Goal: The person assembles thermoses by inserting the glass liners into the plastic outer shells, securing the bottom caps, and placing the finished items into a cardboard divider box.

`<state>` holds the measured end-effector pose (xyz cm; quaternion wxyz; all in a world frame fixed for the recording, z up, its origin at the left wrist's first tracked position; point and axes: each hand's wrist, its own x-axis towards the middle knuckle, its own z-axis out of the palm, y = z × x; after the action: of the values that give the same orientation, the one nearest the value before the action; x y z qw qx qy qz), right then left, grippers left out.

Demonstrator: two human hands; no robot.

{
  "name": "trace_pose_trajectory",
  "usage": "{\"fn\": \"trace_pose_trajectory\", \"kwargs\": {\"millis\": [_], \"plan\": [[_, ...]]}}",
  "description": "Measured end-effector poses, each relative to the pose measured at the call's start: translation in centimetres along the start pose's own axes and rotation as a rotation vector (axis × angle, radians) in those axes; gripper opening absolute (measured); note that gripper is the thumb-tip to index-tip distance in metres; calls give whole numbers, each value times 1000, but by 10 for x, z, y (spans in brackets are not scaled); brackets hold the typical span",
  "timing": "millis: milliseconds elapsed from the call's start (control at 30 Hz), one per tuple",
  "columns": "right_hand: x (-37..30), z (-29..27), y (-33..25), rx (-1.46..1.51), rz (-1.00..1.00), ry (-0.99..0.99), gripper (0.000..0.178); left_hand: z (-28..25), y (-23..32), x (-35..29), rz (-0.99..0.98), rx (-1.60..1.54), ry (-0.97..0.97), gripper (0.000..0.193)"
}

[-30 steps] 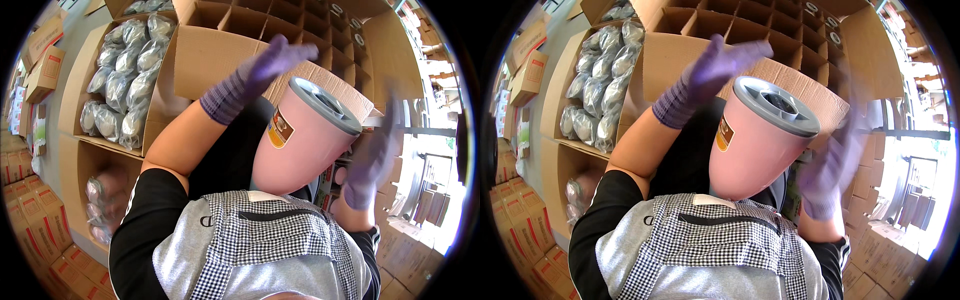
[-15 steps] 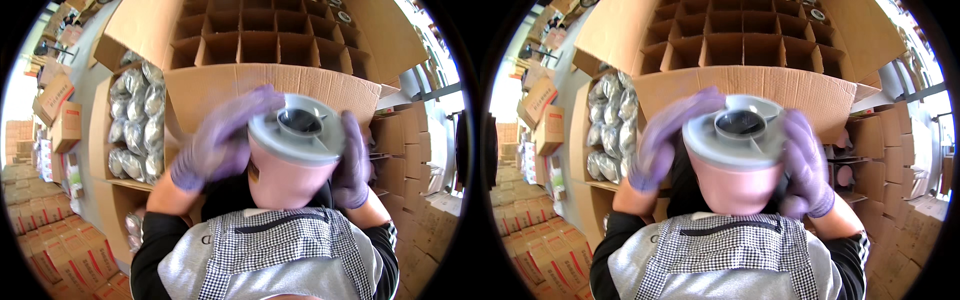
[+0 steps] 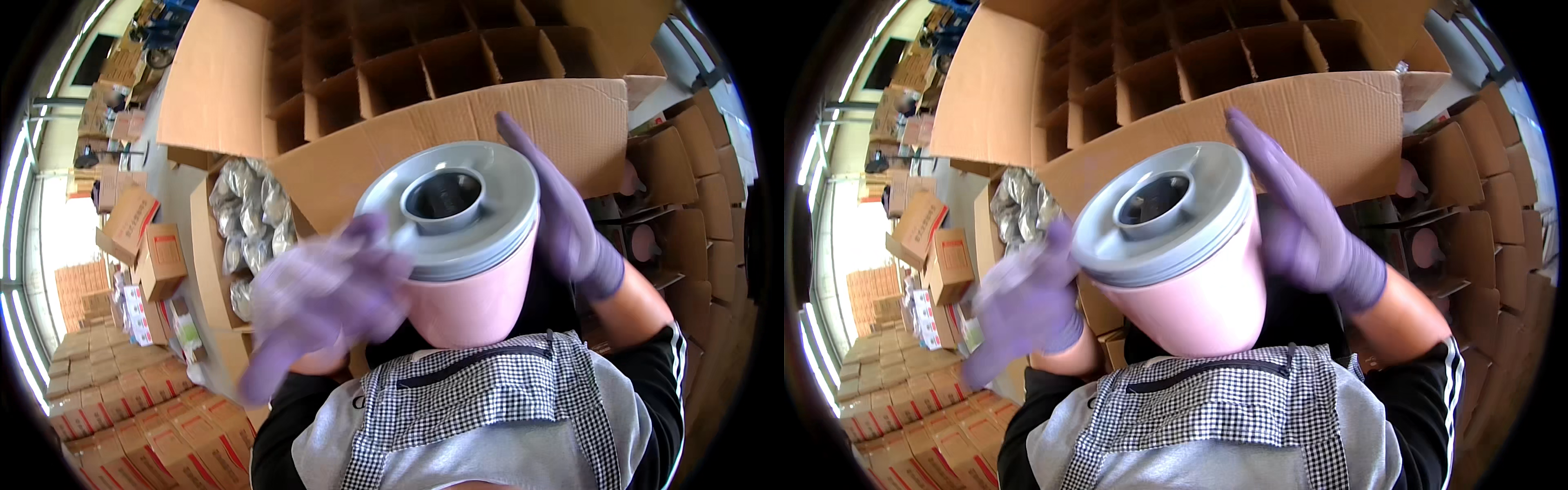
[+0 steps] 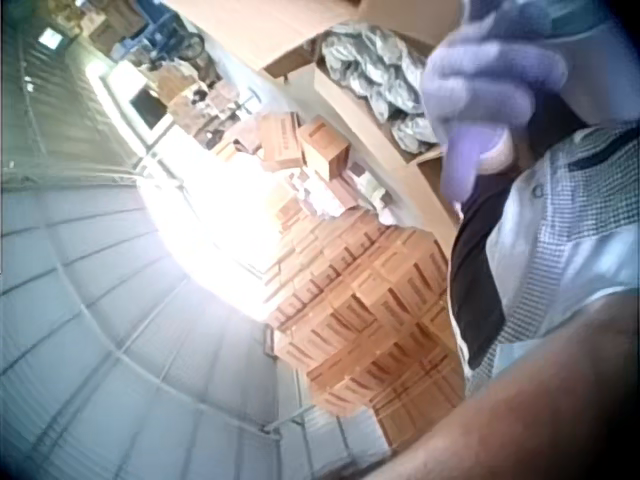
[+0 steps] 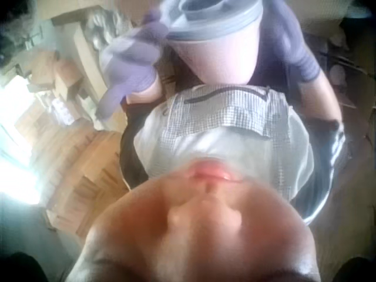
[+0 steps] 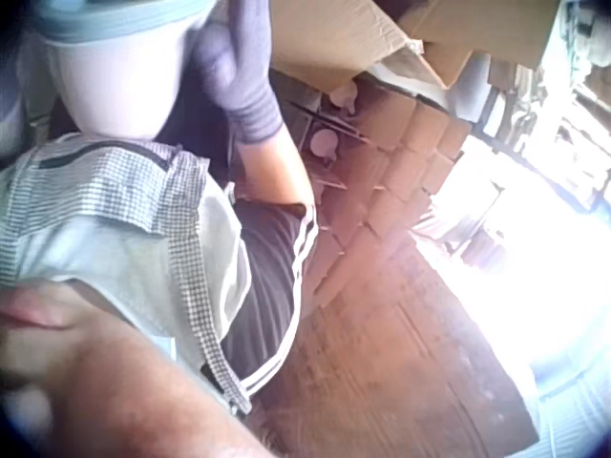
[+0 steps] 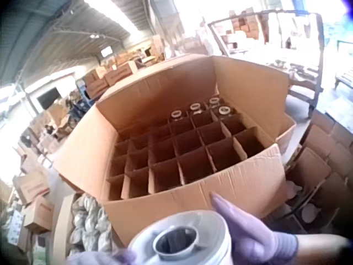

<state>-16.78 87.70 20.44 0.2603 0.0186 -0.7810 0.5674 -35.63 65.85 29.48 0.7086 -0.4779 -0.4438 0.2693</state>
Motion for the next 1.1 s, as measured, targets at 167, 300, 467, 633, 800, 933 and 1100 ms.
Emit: {"fn": "trace_pose_trajectory", "kwargs": {"millis": [167,300,467,633,800,933,1100], "plan": [[39,5,-6,346,-117,-51,89,-1,15,8,-923,-2356,-471,140],[126,-8,-14,353,371,-121,74,20,19,10,-1522,-2721,-601,75],[163,4,9,-775,-548,45,80,79,51,23,-2180,-2990,5,54],[149,13,25,-174,431,-182,47,73,82,19,-1844,-2475,-234,46],[129,14,40,-273,74,221,44,74,85,32,-1779,-2541,-211,44],[129,-5,36,-351,359,-17,43,87,94,37,-1836,-2509,-232,44],[77,-1,39,537,223,-139,52,189,141,38,-2204,-2391,-439,47]]}}
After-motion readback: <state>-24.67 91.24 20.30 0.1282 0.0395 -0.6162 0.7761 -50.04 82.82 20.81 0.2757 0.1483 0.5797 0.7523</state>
